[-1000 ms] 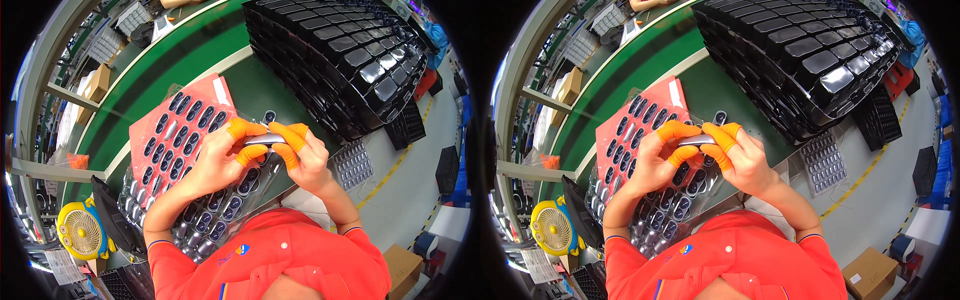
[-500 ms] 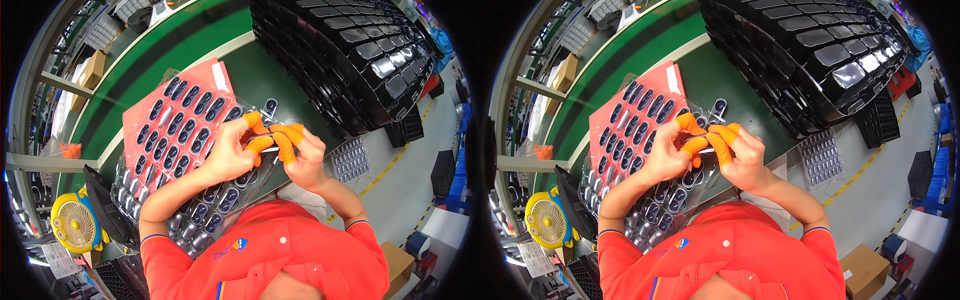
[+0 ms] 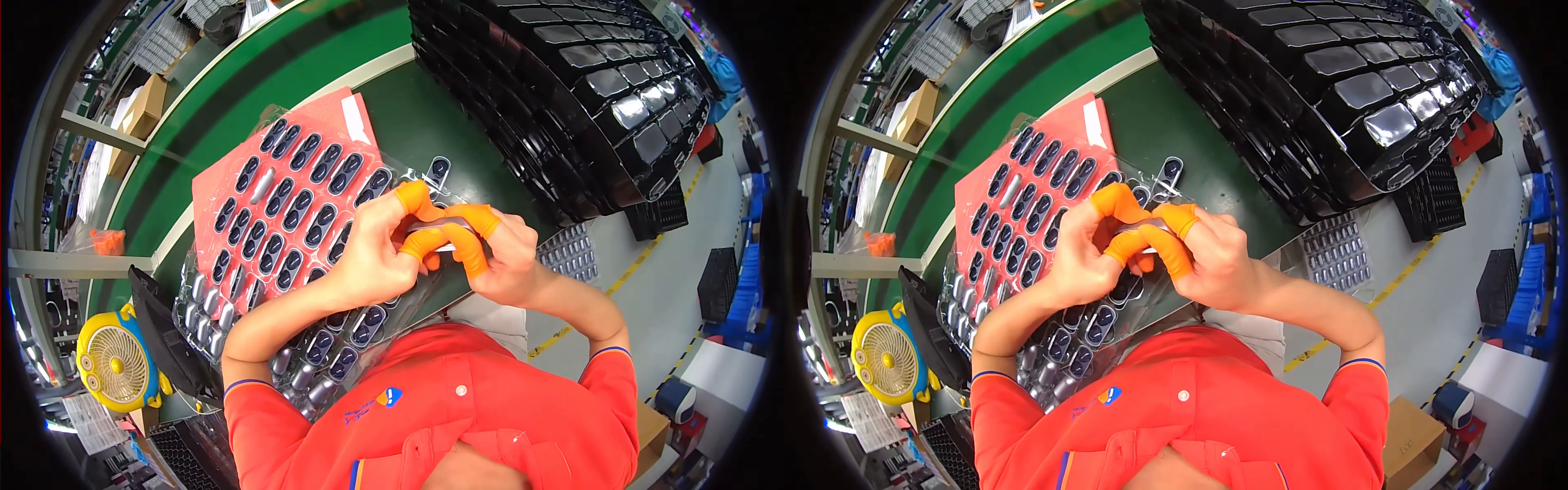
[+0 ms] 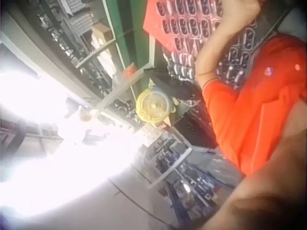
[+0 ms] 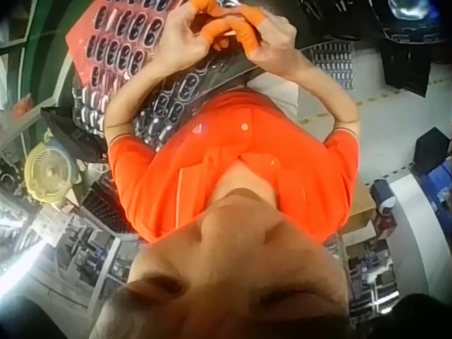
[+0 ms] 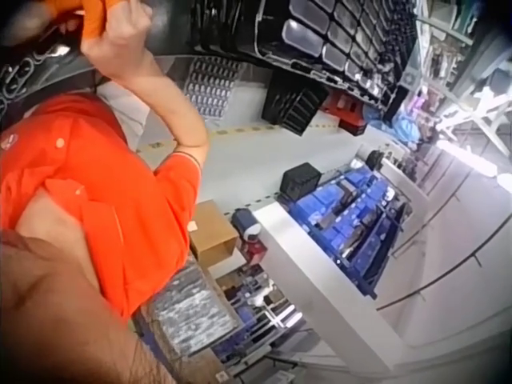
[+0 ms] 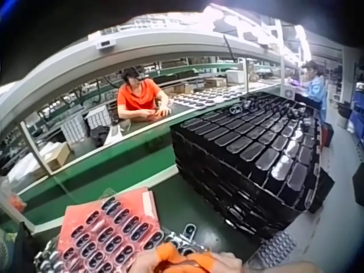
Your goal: The person assembles electronic components by hand, then organizes them into a plastic tray.
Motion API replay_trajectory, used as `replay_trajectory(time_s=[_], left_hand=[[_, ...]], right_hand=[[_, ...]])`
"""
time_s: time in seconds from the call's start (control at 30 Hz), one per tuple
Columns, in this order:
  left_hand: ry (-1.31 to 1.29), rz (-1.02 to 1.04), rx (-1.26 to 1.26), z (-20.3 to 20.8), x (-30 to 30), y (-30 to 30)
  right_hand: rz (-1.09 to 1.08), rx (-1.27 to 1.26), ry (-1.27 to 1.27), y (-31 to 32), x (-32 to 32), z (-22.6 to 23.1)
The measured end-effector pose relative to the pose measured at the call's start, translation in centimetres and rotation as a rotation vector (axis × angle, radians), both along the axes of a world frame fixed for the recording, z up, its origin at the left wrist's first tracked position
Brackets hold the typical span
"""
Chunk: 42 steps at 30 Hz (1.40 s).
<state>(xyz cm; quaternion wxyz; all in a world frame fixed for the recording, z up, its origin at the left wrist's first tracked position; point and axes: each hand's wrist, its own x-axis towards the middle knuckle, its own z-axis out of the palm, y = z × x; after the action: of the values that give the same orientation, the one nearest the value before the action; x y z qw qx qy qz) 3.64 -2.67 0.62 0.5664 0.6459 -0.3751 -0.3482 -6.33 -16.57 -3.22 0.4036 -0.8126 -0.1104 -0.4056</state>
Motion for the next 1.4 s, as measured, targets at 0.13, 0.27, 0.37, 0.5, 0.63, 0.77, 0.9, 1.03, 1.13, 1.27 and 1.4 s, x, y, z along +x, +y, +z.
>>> replay_trajectory(time_s=[0.13, 0.27, 0.37, 0.5, 0.63, 0.77, 0.9, 1.03, 1.13, 1.27, 1.4], left_hand=[[0.170, 0.030, 0.053, 0.5, 1.2, -1.0], [0.166, -0.016, -0.005, 2.8, 1.5, -0.8], [0.131, -0.014, -0.085, 2.0, 1.7, -0.6], [0.068, 0.034, -0.071, 1.4, 1.2, -0.3], [0.162, 0.000, 0.009, 1.7, 1.1, -0.4], [0.299, -0.053, -0.067, 2.7, 1.2, -0.8], [0.307, -0.063, -0.070, 3.7, 0.9, -0.9], [-0.135, -0.093, 0.076, 4.2, 1.6, -0.1], [-0.381, -0.096, 0.068, 3.8, 1.9, -0.2], [-0.427, -0.084, -0.069, 3.0, 2.2, -0.8], [-0.326, -0.131, 0.015, 3.1, 1.7, -1.0]], right_hand=[[-0.001, 0.185, 0.133, -0.1, 0.2, 0.2], [-0.026, 0.437, 0.268, -0.3, -0.2, 1.8], [0.000, 0.537, 0.286, 0.1, -0.3, 2.1], [0.080, 0.644, 0.286, 0.8, -0.1, 1.9], [0.139, 0.812, 0.385, 0.3, -0.2, 2.1], [0.230, 0.889, 0.379, -0.6, -0.2, 2.1], [0.286, 1.021, 0.215, 0.1, 0.2, 1.2], [0.281, 1.175, 0.139, 0.7, 0.2, 1.1], [0.376, 1.214, 0.204, 0.1, -0.2, 1.5], [0.426, 1.171, 0.442, 0.5, -0.5, 1.7], [0.189, 0.893, 0.465, 1.4, -0.6, 1.7]])
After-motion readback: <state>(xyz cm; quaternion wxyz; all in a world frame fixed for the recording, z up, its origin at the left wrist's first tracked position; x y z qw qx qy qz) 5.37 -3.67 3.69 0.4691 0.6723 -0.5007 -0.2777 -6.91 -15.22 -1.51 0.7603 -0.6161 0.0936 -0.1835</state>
